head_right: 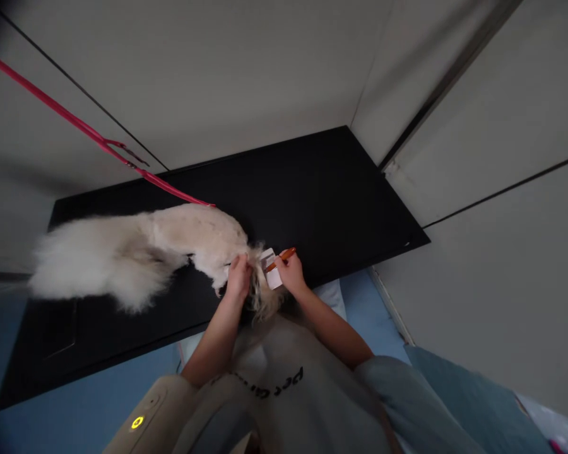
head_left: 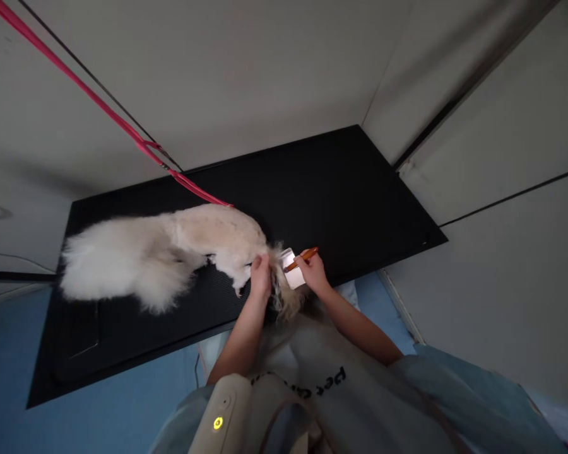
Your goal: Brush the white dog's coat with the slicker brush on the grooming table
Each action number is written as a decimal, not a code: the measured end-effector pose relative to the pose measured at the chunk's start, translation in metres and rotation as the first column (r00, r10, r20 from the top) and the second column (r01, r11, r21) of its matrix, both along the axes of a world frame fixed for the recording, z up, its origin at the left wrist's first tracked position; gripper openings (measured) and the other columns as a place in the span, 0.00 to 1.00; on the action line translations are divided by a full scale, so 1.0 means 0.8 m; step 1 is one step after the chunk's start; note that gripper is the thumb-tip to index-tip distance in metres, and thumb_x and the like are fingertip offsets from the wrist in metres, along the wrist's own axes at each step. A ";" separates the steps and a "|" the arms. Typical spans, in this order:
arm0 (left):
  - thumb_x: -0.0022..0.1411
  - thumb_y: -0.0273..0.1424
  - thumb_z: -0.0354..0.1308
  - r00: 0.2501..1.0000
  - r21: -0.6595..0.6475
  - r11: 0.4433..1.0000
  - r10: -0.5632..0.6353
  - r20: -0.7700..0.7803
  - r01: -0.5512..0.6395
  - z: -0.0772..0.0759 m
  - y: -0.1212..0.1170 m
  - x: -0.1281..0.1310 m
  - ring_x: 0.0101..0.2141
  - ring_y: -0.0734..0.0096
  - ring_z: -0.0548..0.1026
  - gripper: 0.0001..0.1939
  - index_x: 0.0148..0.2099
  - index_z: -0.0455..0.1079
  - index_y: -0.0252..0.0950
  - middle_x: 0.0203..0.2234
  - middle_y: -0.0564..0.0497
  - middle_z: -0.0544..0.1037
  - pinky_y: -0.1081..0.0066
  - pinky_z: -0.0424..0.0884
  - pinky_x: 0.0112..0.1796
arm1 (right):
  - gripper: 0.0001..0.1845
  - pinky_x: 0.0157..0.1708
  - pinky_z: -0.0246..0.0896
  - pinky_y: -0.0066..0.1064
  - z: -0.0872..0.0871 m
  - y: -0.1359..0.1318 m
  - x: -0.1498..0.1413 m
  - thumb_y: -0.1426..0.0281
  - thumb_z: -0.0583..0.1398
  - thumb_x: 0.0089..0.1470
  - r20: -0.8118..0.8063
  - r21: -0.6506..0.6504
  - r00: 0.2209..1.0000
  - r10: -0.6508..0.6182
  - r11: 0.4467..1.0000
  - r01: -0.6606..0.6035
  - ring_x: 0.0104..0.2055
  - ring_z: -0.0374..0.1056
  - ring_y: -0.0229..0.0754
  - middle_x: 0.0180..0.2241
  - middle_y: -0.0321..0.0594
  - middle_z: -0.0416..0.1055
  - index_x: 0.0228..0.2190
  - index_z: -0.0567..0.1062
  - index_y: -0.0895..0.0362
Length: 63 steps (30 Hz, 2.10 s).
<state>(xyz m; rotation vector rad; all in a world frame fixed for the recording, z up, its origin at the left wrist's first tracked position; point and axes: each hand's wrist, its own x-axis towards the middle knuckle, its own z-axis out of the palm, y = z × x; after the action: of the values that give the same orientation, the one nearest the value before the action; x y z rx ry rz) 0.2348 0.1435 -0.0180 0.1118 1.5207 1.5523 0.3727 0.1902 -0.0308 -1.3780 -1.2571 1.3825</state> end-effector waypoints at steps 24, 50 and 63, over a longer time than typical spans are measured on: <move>0.56 0.34 0.57 0.838 0.282 0.959 -0.172 0.518 0.022 -0.040 0.014 -0.019 0.46 0.56 0.77 0.11 0.36 0.75 0.32 0.31 0.44 0.81 0.60 0.69 0.51 | 0.08 0.38 0.63 0.33 0.041 0.029 -0.012 0.63 0.57 0.51 -0.032 0.324 0.983 -0.183 0.928 0.184 0.35 0.67 0.41 0.32 0.38 0.68 0.33 0.66 0.54; 0.63 0.43 0.50 0.775 0.248 0.954 -0.286 0.564 0.171 -0.026 0.011 0.004 0.52 0.52 0.72 0.23 0.47 0.73 0.29 0.40 0.38 0.80 0.57 0.67 0.52 | 0.11 0.39 0.63 0.35 0.030 0.024 0.049 0.61 0.58 0.47 0.048 0.142 0.952 -0.304 0.945 0.294 0.34 0.65 0.41 0.29 0.37 0.67 0.30 0.65 0.55; 0.65 0.42 0.52 0.836 0.243 0.968 -0.188 0.516 0.068 -0.020 0.013 0.028 0.49 0.57 0.74 0.19 0.48 0.71 0.33 0.43 0.42 0.79 0.60 0.69 0.51 | 0.12 0.44 0.62 0.37 0.034 0.005 0.062 0.61 0.58 0.49 0.027 0.200 0.898 -0.440 0.882 0.426 0.37 0.66 0.42 0.33 0.39 0.69 0.33 0.66 0.56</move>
<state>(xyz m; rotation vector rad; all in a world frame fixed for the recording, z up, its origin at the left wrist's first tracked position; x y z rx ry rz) 0.2571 0.1542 -0.0337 -0.0933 0.8818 1.4750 0.4220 0.1943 -0.0035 -1.4733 -1.0119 0.8878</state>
